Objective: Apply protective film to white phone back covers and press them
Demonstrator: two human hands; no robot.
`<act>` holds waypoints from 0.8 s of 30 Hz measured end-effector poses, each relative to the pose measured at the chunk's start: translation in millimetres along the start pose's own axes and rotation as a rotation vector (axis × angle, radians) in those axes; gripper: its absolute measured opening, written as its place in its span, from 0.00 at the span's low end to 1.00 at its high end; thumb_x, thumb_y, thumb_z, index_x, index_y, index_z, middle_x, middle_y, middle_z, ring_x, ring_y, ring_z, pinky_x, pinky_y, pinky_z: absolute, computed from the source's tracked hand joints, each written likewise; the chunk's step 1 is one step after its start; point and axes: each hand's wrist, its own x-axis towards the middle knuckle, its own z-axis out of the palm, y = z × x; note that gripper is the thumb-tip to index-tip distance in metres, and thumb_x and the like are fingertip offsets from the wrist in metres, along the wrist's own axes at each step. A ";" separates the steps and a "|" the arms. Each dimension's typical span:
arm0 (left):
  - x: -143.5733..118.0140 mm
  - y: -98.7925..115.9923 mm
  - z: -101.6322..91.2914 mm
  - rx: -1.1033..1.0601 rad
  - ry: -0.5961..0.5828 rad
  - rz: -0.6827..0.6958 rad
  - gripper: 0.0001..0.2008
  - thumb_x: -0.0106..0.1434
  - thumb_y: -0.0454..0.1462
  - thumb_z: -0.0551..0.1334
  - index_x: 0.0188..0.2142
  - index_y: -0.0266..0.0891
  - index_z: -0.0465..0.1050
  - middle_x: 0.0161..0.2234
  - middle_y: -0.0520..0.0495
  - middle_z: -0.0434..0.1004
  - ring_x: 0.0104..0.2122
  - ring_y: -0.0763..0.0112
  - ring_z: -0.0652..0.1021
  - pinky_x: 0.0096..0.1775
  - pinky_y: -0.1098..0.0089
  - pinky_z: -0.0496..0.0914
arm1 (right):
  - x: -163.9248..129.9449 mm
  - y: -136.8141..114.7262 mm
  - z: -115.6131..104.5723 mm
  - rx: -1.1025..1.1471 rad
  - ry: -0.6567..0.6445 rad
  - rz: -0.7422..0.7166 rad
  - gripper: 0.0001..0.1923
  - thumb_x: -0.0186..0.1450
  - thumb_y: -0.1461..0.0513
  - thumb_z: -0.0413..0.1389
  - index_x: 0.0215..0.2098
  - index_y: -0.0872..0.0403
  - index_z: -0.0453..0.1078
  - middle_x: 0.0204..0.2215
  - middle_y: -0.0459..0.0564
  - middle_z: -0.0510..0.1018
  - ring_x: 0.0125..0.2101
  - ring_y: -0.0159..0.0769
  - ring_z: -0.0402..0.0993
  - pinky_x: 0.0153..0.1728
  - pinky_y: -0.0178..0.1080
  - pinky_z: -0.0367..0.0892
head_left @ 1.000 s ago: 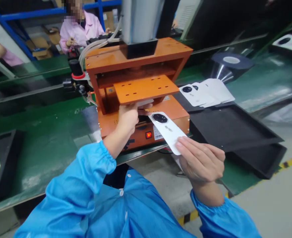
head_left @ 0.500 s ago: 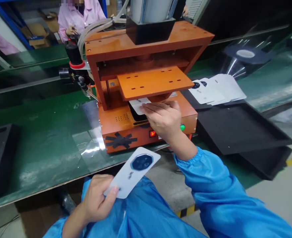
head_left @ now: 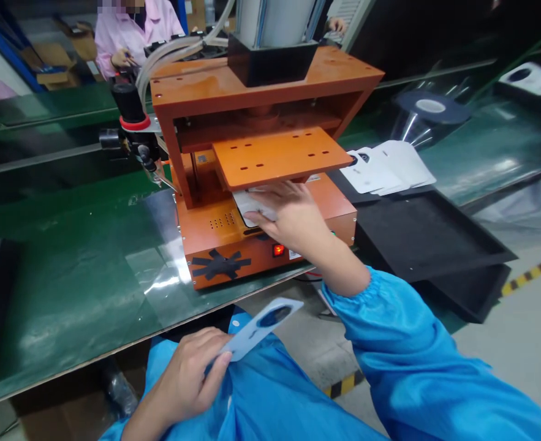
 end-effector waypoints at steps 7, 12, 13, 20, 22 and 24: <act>-4.2 -6.3 10.8 0.001 0.127 -0.063 0.05 0.75 0.35 0.59 0.45 0.44 0.75 0.36 0.52 0.84 0.33 0.72 0.82 0.37 0.74 0.75 | 5.5 -5.7 3.9 -0.028 -0.049 -0.035 0.16 0.77 0.51 0.56 0.49 0.53 0.78 0.49 0.56 0.84 0.49 0.50 0.78 0.51 0.50 0.65; -6.3 -5.2 15.6 0.058 0.159 -0.140 0.08 0.75 0.38 0.58 0.38 0.44 0.72 0.31 0.53 0.80 0.29 0.72 0.81 0.33 0.74 0.74 | 37.6 -2.3 14.8 -0.031 -0.105 0.069 0.24 0.78 0.46 0.51 0.56 0.55 0.76 0.51 0.60 0.82 0.54 0.57 0.75 0.59 0.56 0.63; -6.7 -4.7 16.3 0.051 0.151 -0.147 0.08 0.76 0.39 0.58 0.38 0.43 0.72 0.30 0.53 0.80 0.28 0.72 0.81 0.33 0.73 0.74 | 46.2 -1.8 19.9 -0.020 -0.110 0.098 0.29 0.76 0.43 0.54 0.61 0.56 0.74 0.54 0.63 0.80 0.57 0.60 0.73 0.61 0.58 0.62; -8.2 -5.3 23.9 0.035 0.144 -0.090 0.06 0.75 0.36 0.58 0.38 0.43 0.68 0.34 0.51 0.80 0.31 0.72 0.81 0.33 0.74 0.73 | 83.2 17.4 48.2 0.218 -0.240 0.167 0.35 0.65 0.36 0.64 0.58 0.52 0.77 0.61 0.59 0.77 0.61 0.60 0.72 0.68 0.59 0.63; -4.3 -6.5 25.2 0.067 0.148 -0.062 0.08 0.74 0.36 0.58 0.36 0.43 0.65 0.32 0.52 0.77 0.28 0.73 0.78 0.31 0.72 0.70 | 87.2 21.9 51.7 0.262 -0.222 0.158 0.35 0.62 0.35 0.66 0.54 0.50 0.78 0.61 0.58 0.78 0.60 0.60 0.73 0.67 0.59 0.64; 2.0 -6.8 24.7 0.100 0.145 -0.031 0.08 0.75 0.36 0.58 0.36 0.44 0.64 0.31 0.53 0.75 0.25 0.73 0.76 0.28 0.71 0.69 | 87.4 21.9 51.1 0.274 -0.161 0.138 0.34 0.60 0.36 0.68 0.53 0.49 0.78 0.59 0.57 0.79 0.60 0.59 0.73 0.66 0.58 0.66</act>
